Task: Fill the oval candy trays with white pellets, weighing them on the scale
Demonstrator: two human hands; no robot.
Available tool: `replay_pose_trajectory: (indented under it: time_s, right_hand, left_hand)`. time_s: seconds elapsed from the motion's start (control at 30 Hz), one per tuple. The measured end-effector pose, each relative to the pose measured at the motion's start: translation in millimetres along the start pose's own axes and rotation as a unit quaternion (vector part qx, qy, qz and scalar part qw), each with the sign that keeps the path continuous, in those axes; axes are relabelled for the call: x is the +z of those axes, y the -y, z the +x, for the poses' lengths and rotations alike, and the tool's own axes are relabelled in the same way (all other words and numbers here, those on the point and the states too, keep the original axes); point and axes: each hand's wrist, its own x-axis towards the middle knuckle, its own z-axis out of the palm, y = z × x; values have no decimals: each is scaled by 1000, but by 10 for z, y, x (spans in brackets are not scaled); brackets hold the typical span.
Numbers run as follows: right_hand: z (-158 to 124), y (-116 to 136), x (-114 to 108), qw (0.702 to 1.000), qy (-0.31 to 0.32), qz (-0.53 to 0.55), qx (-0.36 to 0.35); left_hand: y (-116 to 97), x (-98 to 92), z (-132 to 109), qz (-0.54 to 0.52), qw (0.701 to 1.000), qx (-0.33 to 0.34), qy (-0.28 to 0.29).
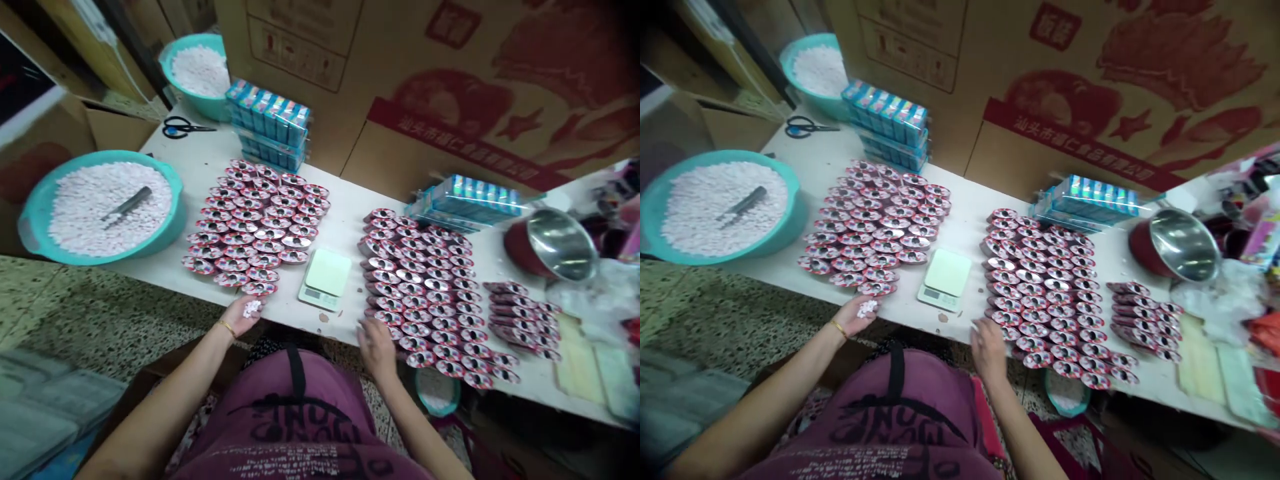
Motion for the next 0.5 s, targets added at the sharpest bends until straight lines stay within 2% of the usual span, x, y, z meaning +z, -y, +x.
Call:
replay_pose_trajectory:
  time_s: [0.07, 0.17, 0.3, 0.4, 0.5]
  right_hand:
    - [-300, -426, -209, 994, 22, -101, 26]
    - [-509, -846, -274, 978, 66, -196, 32]
    - [-468, -1025, -173, 972, 49, -231, 17]
    - [-431, -1072, -155, 975, 34, -221, -9]
    - [-450, -1147, -167, 977, 31, -211, -30]
  left_hand:
    - [-12, 3, 3, 4, 1000, 1, -6]
    - [69, 31, -72, -8, 1000, 4, -5]
    - [344, 159, -213, -28, 999, -33, 9]
    - [575, 298, -295, -42, 996, -68, 51]
    - [732, 424, -352, -45, 993, -74, 84]
